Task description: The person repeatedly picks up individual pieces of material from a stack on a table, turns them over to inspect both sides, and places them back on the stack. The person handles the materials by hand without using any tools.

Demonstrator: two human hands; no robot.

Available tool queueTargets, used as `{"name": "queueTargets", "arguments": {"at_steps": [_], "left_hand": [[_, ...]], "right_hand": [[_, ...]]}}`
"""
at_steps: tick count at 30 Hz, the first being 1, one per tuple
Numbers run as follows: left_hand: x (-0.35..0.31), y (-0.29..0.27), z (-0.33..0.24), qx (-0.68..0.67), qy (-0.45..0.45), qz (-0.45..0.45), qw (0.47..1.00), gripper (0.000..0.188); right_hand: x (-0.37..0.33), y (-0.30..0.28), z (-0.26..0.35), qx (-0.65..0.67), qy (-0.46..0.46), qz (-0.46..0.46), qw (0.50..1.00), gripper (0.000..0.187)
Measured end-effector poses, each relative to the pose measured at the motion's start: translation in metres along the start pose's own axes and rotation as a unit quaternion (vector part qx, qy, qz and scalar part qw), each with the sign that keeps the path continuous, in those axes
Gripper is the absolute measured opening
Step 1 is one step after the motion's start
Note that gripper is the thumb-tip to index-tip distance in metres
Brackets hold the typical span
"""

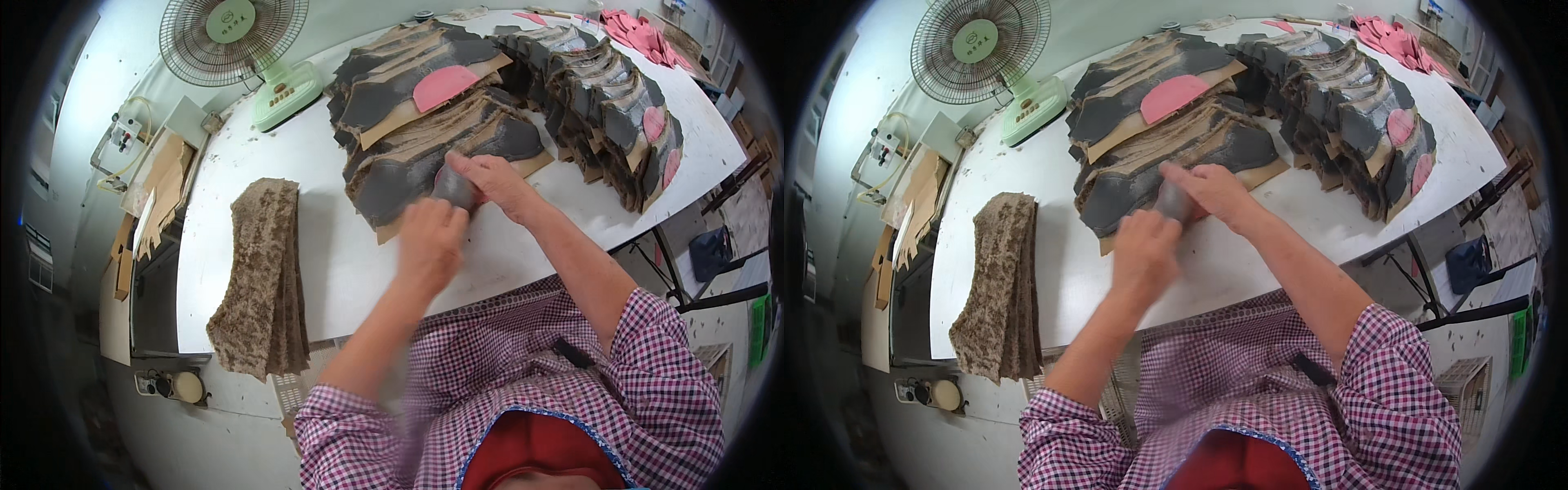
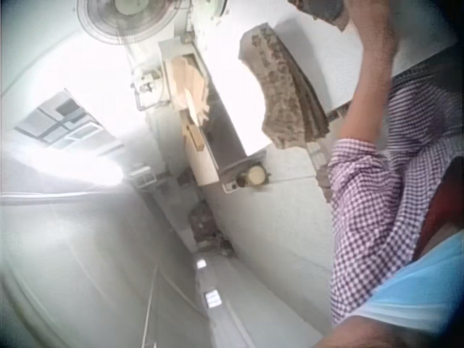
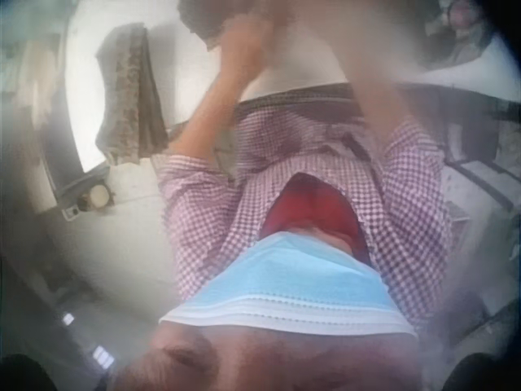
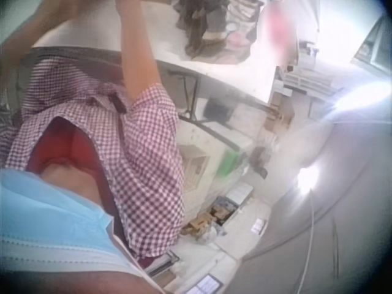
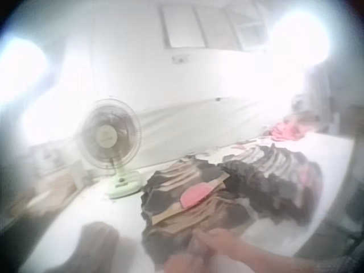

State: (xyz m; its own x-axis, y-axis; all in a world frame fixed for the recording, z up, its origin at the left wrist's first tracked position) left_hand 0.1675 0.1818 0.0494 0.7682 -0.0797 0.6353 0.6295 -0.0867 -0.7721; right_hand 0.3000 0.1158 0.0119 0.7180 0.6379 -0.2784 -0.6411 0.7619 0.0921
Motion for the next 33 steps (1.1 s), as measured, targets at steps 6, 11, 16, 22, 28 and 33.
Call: {"name": "queueTargets", "arguments": {"at_steps": [6,11,16,22,28,33], "left_hand": [[0.009,0.003,-0.007,-0.252,-0.068,0.006,0.965,0.013],[0.005,0.055,0.042,-0.195,-0.127,0.133,0.964,0.022],[-0.003,0.029,0.010,-0.208,-0.173,0.025,0.962,0.027],[-0.031,0.064,-0.055,-0.814,-0.390,0.092,0.420,0.064],[-0.019,0.018,-0.068,-0.872,-0.315,0.017,0.374,0.068],[-0.038,0.015,-0.069,-0.801,-0.407,-0.005,0.438,0.057]], "right_hand": [[-0.009,-0.032,-0.010,-0.089,-0.136,-0.023,0.986,0.025],[-0.075,-0.045,-0.007,0.073,-0.162,-0.014,0.984,0.031],[-0.155,-0.090,-0.017,0.190,-0.140,-0.009,0.972,0.046],[-0.181,-0.077,-0.031,0.283,-0.064,0.088,0.953,0.050],[-0.160,-0.055,-0.052,0.047,0.014,0.096,0.994,0.055],[-0.185,-0.016,0.016,-0.285,-0.278,0.033,0.917,0.080]]}}
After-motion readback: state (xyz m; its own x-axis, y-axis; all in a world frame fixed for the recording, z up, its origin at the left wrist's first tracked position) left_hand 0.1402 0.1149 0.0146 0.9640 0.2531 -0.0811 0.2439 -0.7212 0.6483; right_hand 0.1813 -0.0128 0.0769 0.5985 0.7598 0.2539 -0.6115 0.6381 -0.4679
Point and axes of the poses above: each hand's wrist, its own x-axis towards the middle knuckle, its own y-axis out of the palm, z = x × y, the point moved 7 cm from there along x, towards the middle knuckle, and after that the axes turned 10 degrees about x, right-handed, at the moved point
